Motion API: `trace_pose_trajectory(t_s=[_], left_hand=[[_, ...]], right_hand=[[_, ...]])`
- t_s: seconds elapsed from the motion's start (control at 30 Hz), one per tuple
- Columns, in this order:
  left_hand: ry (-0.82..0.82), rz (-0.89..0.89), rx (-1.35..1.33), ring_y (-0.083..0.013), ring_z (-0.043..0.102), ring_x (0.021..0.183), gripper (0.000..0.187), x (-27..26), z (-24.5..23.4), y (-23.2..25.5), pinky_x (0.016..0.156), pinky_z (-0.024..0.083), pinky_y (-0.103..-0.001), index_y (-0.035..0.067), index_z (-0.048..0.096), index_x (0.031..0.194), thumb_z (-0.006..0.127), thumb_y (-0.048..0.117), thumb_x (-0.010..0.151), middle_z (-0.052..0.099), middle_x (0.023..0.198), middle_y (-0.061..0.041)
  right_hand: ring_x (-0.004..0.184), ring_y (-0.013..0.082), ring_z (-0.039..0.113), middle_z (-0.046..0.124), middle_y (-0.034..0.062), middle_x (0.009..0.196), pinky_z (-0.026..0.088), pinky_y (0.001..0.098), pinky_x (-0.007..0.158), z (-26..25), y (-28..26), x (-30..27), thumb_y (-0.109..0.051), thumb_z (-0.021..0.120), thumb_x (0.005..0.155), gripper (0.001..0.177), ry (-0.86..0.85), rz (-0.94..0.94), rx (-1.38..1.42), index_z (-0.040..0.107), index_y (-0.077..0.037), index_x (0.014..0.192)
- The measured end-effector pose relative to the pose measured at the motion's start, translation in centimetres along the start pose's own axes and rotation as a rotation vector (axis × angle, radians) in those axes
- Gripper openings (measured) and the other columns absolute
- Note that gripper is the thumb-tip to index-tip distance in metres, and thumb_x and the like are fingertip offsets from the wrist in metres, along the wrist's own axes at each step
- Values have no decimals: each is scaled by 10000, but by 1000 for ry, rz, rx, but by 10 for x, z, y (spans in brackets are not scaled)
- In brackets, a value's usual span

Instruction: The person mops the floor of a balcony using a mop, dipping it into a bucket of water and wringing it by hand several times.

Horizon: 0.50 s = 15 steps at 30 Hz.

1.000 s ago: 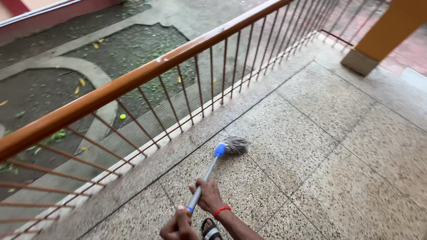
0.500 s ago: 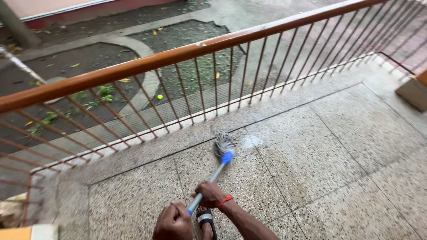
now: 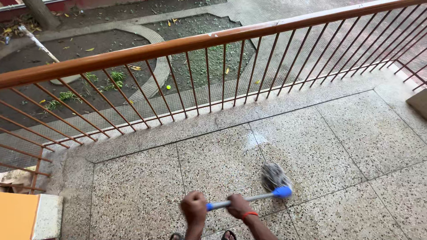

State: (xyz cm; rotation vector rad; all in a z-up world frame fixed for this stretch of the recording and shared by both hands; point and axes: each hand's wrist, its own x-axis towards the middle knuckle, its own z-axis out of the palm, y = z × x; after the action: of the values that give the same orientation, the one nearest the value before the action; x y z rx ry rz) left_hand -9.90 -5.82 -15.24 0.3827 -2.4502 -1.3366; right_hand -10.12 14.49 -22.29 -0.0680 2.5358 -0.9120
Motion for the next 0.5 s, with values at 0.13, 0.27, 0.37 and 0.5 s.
trace_pose_trajectory(t_s=[0.13,0.27,0.37,0.5], left_hand=[[-515,-100,-280,-137,544,597,319,-20,39,46,587,490,-339,103,670,649,676,308,893,582,629,-26],[-959,-285,-782,-113,584,756,346,-44,49,71,830,455,-299,91,637,661,589,355,879,635,724,-16],[-870,-311,-1028,-115,542,702,286,-43,62,71,716,412,-293,63,624,632,608,250,848,624,695,-25],[-506,-380,-1137,-103,374,558,298,-8,49,53,537,274,-317,47,567,589,602,177,855,495,590,-17]], right_hand=[[812,394,697,735,198,792,542,528,788,-23,26,-43,-262,724,861,191,384,175,-145,799,-94,810],[779,445,698,705,246,753,529,563,783,-46,37,-69,-431,697,917,386,536,409,-184,749,-63,814],[789,454,702,709,240,749,527,568,772,-44,23,-60,-424,688,902,404,608,363,-184,719,-39,784],[800,419,724,718,235,791,556,545,743,-30,-16,-16,-323,704,833,245,553,359,-73,752,-86,795]])
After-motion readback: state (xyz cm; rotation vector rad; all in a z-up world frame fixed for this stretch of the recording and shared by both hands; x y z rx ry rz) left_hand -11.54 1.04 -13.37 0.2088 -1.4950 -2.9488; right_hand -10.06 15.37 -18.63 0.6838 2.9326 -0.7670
